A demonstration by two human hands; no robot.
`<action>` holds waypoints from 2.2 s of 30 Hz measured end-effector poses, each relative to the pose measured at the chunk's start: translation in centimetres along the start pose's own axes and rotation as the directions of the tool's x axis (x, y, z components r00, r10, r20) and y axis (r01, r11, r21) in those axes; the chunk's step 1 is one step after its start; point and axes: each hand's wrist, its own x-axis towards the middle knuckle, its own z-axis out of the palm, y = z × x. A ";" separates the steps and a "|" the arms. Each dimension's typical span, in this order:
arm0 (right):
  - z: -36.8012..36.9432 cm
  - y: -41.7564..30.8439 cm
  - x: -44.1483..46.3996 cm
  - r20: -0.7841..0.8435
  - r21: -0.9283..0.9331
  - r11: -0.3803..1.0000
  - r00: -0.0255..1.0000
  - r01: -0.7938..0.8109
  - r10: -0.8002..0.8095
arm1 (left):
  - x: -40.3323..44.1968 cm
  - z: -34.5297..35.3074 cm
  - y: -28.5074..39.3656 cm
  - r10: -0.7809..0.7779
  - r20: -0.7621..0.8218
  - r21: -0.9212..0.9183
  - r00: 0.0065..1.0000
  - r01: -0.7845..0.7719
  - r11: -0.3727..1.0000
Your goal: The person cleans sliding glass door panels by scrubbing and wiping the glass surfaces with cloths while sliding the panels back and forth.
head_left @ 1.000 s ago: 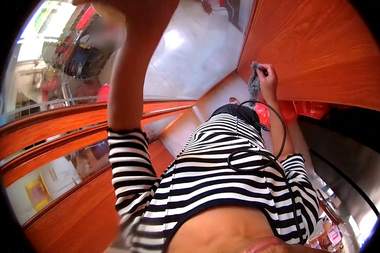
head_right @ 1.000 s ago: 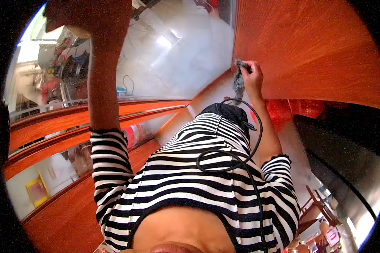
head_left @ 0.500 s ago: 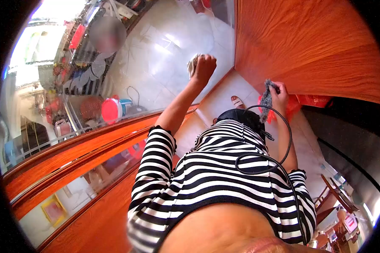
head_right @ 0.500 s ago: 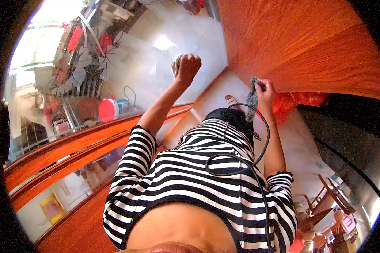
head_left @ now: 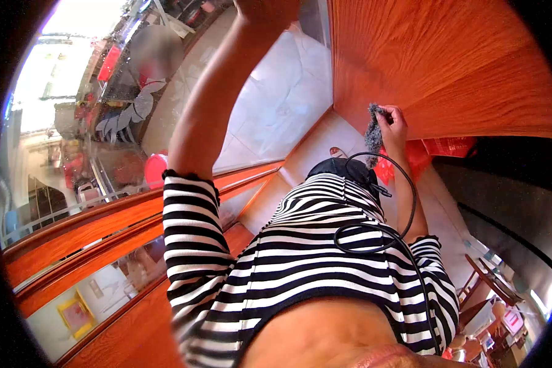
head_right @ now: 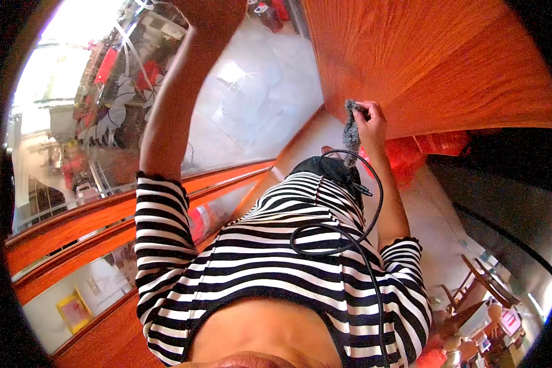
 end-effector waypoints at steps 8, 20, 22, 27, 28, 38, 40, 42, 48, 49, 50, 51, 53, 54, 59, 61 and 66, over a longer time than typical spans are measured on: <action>-0.2 1.2 -0.9 0.027 -0.026 0.995 0.995 -0.099 0.100 | -10.7 3.9 6.1 0.251 0.223 -0.191 0.942 -0.211 0.959; -1.0 0.2 -0.9 0.178 0.329 0.853 0.914 -0.406 0.366 | -36.6 -6.9 6.4 0.513 0.858 -0.505 0.021 -0.145 0.851; 0.3 0.8 -0.2 0.217 0.312 0.919 0.960 -0.242 0.179 | -38.1 -9.9 4.4 0.402 0.915 -0.404 0.034 0.064 0.913; 5.2 0.1 1.2 0.409 0.614 0.724 0.911 -0.313 0.047 | -37.7 -15.3 1.3 -0.053 0.953 0.221 -0.298 0.565 0.795; 6.6 -0.1 1.2 0.453 0.605 0.716 0.890 -0.350 0.053 | -37.9 -15.9 0.9 -0.139 0.912 0.373 -0.386 0.638 0.674; 15.1 -5.4 -0.3 0.705 0.395 0.879 0.701 -0.267 -0.104 | -33.3 -19.6 2.9 0.088 0.879 0.319 -0.469 0.442 -0.838; 17.1 -6.4 -1.0 0.696 0.358 0.893 0.716 -0.273 -0.060 | -32.0 -20.2 3.6 0.110 0.920 0.231 -0.377 0.291 -0.928; 17.5 -8.2 -1.2 0.639 0.226 0.968 0.767 -0.107 -0.064 | -32.0 -20.8 3.8 0.247 0.933 0.271 -0.262 0.061 -0.961; 17.7 -9.4 -0.2 0.804 0.224 0.954 0.514 0.201 -0.297 | -32.1 -21.3 6.2 0.073 0.951 0.185 -0.301 0.364 -0.913; 17.6 -9.6 0.1 0.863 0.245 0.960 0.422 0.135 -0.279 | -31.7 -21.6 6.1 0.049 0.953 0.144 -0.299 0.304 -0.942; 17.6 -9.5 0.4 0.881 0.247 0.964 0.439 -0.103 -0.179 | -31.4 -21.8 5.8 0.021 0.950 0.110 -0.310 0.275 -0.955; 17.5 -9.1 0.5 0.901 0.232 0.912 0.429 -0.337 -0.071 | -30.8 -22.2 5.2 -0.005 0.946 0.078 -0.324 0.245 -0.966; 17.2 -7.0 0.7 0.896 0.206 0.828 0.440 -0.521 0.054 | -30.9 -23.2 5.0 -0.034 0.929 0.036 -0.368 0.181 -0.983; 17.4 -4.9 0.2 0.897 0.228 0.896 0.441 -0.382 -0.040 | -31.1 -23.5 4.8 -0.061 0.931 0.005 -0.360 0.178 -0.984; 14.2 -6.9 -1.1 0.995 -0.006 0.696 0.066 -0.718 0.077 | -29.4 -24.4 4.9 -0.102 0.967 -0.081 -0.233 0.098 -0.992; 14.3 -7.3 -1.8 0.998 0.065 0.688 0.032 -0.723 -0.061 | -29.0 -25.4 5.2 -0.152 0.970 -0.122 -0.191 0.159 -0.980; 14.6 -7.8 -3.0 0.993 0.055 0.712 -0.033 -0.700 -0.109 | -31.2 -27.1 4.6 0.018 0.982 0.005 -0.186 -0.071 -0.997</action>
